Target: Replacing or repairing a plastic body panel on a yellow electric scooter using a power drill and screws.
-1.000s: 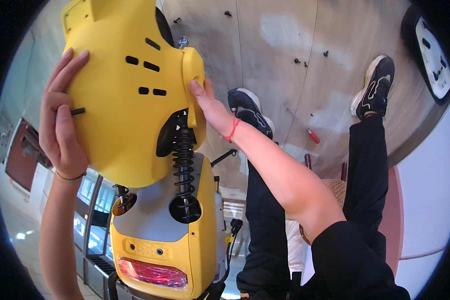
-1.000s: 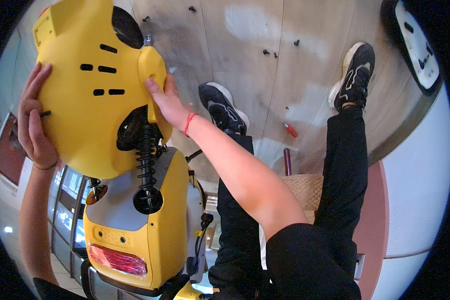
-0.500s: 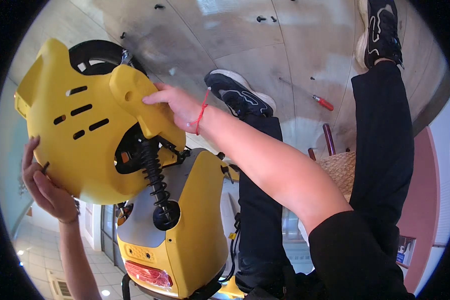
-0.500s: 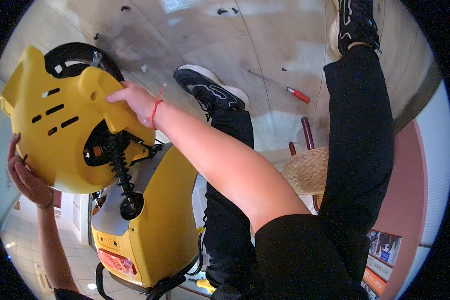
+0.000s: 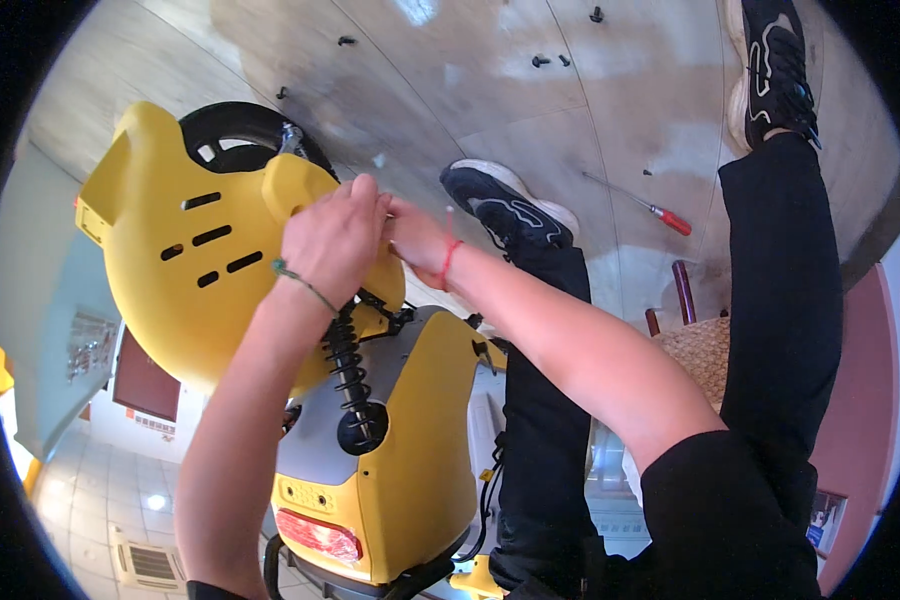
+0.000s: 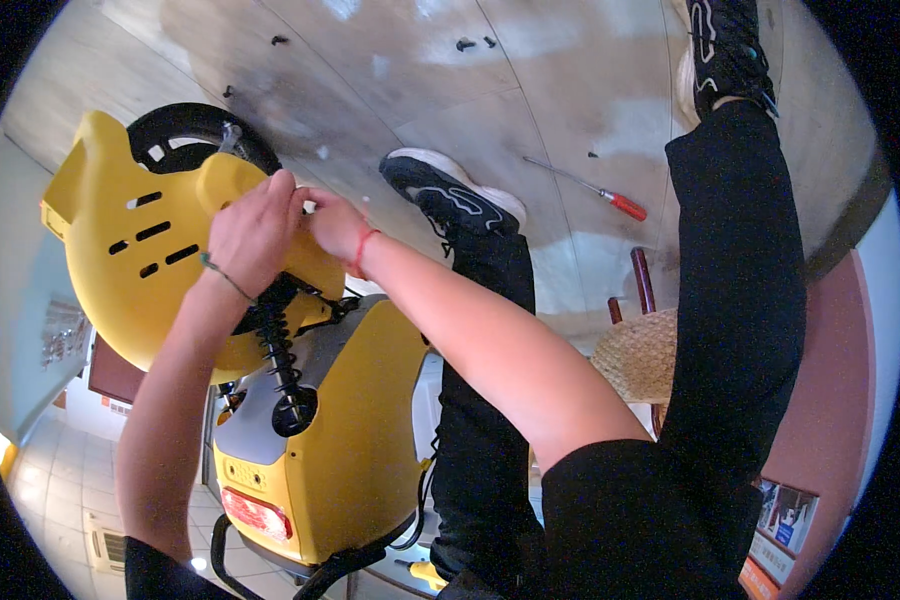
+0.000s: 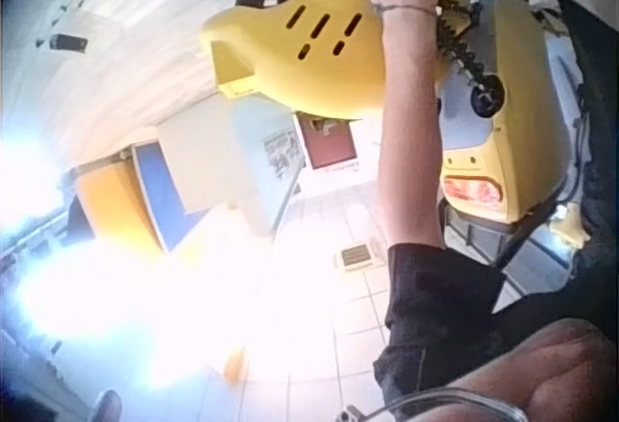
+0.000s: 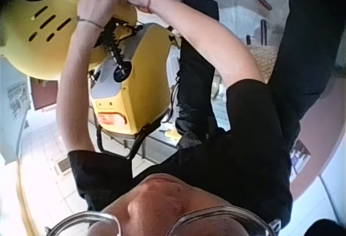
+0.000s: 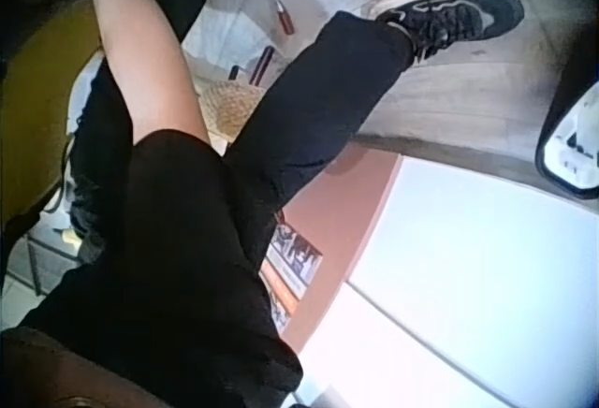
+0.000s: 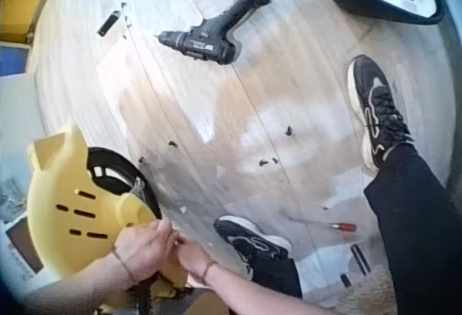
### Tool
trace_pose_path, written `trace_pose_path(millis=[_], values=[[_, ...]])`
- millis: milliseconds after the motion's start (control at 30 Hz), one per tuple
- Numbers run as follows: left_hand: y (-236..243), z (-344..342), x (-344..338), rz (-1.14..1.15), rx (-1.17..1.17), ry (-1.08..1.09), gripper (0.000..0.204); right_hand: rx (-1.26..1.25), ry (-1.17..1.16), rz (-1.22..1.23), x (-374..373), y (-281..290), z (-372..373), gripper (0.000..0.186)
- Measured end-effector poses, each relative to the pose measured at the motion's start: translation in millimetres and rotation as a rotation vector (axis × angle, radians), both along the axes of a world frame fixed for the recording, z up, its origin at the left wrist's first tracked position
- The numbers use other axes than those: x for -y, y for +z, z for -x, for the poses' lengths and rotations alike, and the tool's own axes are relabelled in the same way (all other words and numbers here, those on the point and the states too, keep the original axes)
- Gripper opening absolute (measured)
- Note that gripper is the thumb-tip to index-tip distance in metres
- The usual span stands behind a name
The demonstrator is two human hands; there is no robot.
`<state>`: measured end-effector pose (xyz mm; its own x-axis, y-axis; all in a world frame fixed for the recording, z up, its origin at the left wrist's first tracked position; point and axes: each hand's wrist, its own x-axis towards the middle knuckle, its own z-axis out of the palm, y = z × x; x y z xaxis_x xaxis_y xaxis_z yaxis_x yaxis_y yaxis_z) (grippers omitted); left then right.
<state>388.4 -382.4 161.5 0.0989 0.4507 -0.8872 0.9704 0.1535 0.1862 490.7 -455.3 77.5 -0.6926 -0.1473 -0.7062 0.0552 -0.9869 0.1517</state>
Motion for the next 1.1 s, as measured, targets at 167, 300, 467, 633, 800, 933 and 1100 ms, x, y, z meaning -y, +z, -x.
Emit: trace_pose_path(millis=[167,300,467,633,800,933,1100], values=[[-4,-8,19,-0.095,-0.083,-0.020,0.017,0.295,-0.211,-0.035,1,19,-25,0.023],[-4,-11,32,-0.181,-0.077,-0.181,0.010,0.291,-0.209,0.119,-17,37,-26,0.023],[0,-11,34,-0.163,-0.064,-0.228,0.009,0.185,-0.110,0.247,-31,30,-31,0.021],[0,-7,37,-0.174,-0.064,-0.201,0.012,0.064,-0.092,0.281,-32,22,-30,0.018],[-2,-11,31,-0.138,-0.054,-0.177,0.018,-0.143,0.149,-0.094,-32,4,-36,0.018],[9,-7,28,-0.039,-0.057,-0.139,0.025,0.121,0.311,-0.413,-42,-3,-47,0.017],[14,1,51,0.029,-0.030,-0.457,0.037,0.266,0.106,-0.954,-74,16,-23,0.016]])
